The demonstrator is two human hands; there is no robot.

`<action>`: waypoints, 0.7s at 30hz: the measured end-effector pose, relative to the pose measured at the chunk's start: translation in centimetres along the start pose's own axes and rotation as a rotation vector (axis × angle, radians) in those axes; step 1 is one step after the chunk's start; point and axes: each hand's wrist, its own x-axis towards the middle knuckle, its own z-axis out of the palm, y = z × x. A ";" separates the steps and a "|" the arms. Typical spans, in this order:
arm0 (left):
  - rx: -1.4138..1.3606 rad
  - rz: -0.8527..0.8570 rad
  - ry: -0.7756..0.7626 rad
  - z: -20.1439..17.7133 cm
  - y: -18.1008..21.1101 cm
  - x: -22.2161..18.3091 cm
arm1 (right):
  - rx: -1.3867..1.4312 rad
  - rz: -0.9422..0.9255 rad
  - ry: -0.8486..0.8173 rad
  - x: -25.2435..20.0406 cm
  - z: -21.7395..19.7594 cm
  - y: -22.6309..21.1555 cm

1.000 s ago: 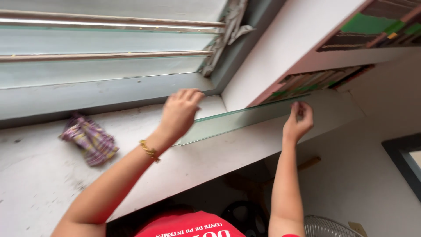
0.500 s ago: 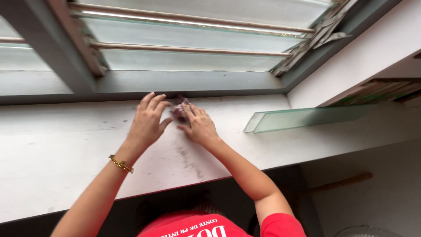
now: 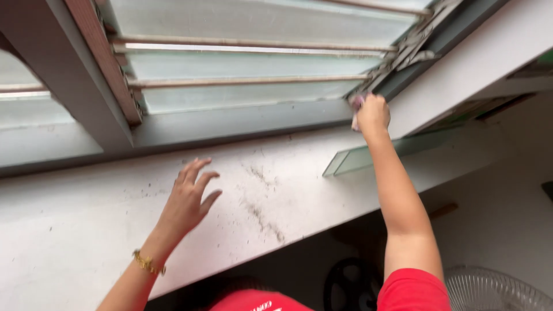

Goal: Wiping dust from a window sill and a shelf area using a cloth.

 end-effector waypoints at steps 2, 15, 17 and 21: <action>0.011 -0.006 -0.005 -0.4 0.0 0.7 | -0.069 0.046 -0.118 3.1 3.2 3.5; -0.037 -0.018 -0.035 -3.2 -2.0 0.9 | -0.249 -0.133 -0.471 1.7 17.9 0.0; -0.048 0.001 -0.059 -3.9 -2.8 0.1 | -0.245 -0.140 -0.492 0.0 19.9 -3.2; -0.058 0.080 -0.103 -5.2 -4.3 -2.0 | -0.147 -0.238 -0.421 -8.4 18.4 -12.1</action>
